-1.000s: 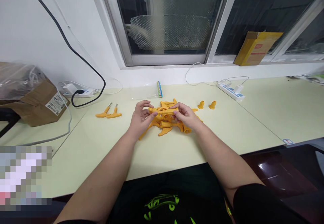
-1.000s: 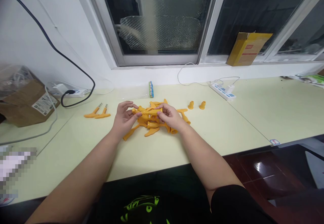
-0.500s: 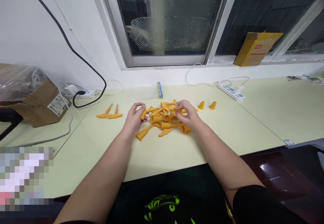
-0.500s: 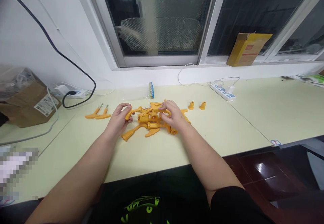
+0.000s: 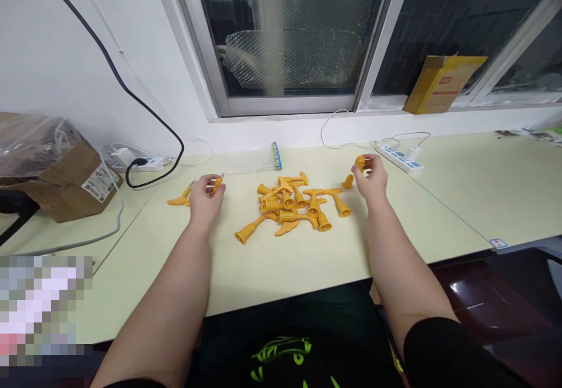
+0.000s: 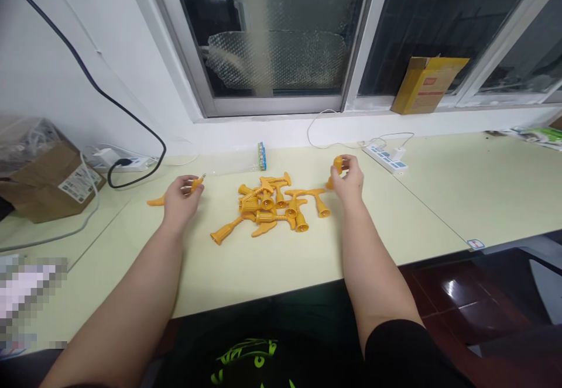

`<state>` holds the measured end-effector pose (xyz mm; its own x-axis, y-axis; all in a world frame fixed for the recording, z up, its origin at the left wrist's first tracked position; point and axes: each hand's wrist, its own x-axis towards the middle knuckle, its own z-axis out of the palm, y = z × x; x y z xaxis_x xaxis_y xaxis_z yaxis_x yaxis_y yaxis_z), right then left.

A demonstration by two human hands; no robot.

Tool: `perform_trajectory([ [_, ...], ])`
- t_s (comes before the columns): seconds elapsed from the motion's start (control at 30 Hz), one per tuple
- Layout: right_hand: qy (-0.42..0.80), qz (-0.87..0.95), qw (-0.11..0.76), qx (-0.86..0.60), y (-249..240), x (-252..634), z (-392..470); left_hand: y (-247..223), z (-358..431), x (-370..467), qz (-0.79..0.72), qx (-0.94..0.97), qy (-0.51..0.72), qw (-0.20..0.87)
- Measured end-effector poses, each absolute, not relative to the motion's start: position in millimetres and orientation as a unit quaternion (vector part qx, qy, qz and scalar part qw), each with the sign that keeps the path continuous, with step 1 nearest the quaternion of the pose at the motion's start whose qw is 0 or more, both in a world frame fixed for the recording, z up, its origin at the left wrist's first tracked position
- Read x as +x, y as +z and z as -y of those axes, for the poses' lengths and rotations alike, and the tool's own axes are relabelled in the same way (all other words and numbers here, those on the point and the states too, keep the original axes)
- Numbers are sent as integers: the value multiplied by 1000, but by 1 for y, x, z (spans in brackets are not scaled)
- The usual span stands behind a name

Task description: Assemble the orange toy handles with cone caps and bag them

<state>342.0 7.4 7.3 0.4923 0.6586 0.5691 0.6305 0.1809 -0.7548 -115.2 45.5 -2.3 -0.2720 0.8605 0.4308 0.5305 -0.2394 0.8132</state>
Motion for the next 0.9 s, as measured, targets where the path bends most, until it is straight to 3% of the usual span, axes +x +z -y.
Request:
perform_trajectory([
  [0.1, 20, 464, 557, -689, -1, 368, -9, -6, -44, -119, -620, 662, 411, 92],
  [0.23, 23, 484, 503, -715, -11, 389, -10, -9, -44, -118, -635, 701, 313, 92],
  [0.57, -11, 529, 377, -760, -32, 407, -28, -13, -48, -117, -665, 699, 246, 98],
  [0.9, -93, 528, 472, -700, -14, 385, -11, -12, -50, -122, -680, 695, 228, 53],
])
